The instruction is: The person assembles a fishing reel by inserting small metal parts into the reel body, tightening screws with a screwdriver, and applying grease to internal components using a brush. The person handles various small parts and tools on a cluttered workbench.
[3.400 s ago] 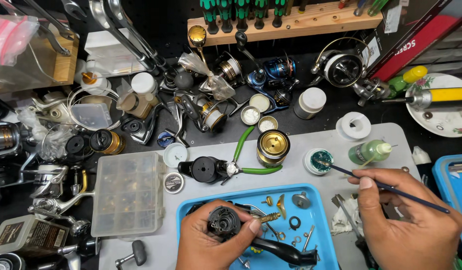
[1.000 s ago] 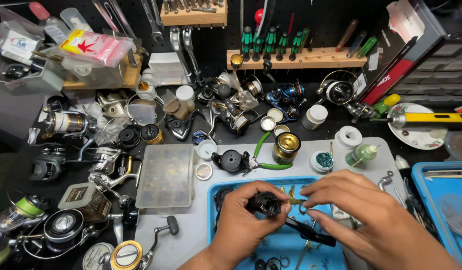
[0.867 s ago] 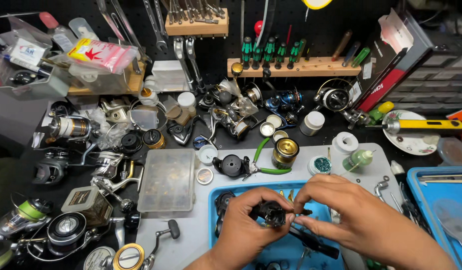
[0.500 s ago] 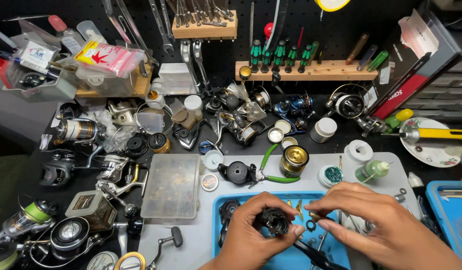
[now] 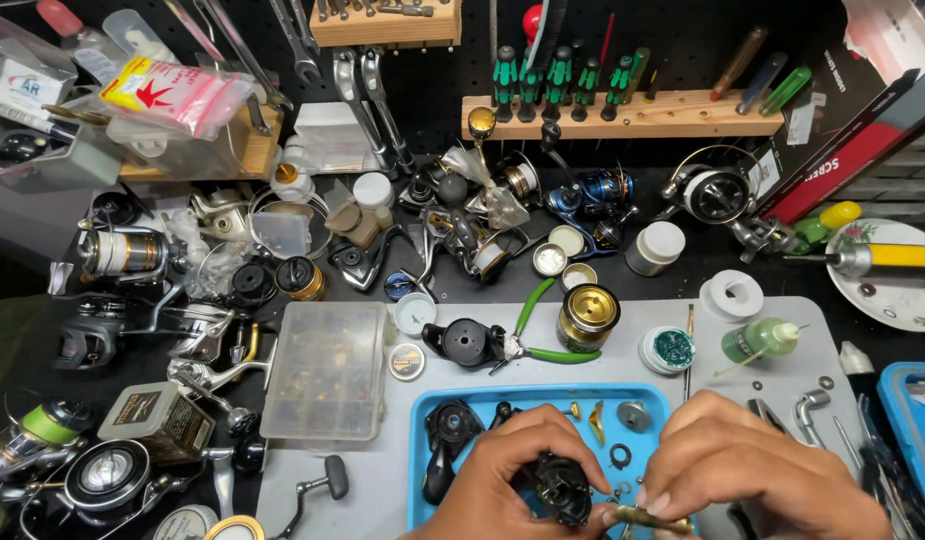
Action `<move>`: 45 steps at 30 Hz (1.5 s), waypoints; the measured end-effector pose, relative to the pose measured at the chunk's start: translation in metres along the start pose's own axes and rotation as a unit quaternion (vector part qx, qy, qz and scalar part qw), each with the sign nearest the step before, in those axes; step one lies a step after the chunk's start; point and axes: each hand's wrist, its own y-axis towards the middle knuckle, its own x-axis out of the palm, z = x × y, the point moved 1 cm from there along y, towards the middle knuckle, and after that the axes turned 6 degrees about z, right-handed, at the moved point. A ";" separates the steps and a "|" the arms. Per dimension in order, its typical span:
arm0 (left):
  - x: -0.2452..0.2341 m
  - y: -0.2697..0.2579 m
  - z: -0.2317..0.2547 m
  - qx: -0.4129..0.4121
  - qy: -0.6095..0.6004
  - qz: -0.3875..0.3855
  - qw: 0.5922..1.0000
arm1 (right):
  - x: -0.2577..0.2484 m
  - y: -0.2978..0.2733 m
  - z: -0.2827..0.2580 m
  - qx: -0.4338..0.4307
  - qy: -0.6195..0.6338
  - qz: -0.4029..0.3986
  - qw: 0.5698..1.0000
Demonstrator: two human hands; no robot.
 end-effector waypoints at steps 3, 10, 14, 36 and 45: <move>-0.005 -0.001 -0.006 -0.047 -0.011 -0.024 0.999 | 0.003 -0.003 -0.004 0.037 -0.058 -0.032 0.997; 0.000 0.001 -0.007 -0.104 -0.004 0.023 0.994 | 0.016 0.007 0.014 -0.080 -0.116 -0.045 0.989; -0.001 0.000 -0.001 -0.154 -0.010 0.060 0.986 | 0.017 0.005 0.025 -0.007 -0.071 0.008 0.997; -0.005 -0.002 0.002 -0.048 0.058 0.055 0.996 | 0.021 -0.003 0.040 0.140 -0.051 -0.001 0.989; -0.005 -0.004 -0.001 0.013 0.005 -0.050 0.999 | 0.021 -0.002 0.023 0.041 -0.049 -0.019 0.998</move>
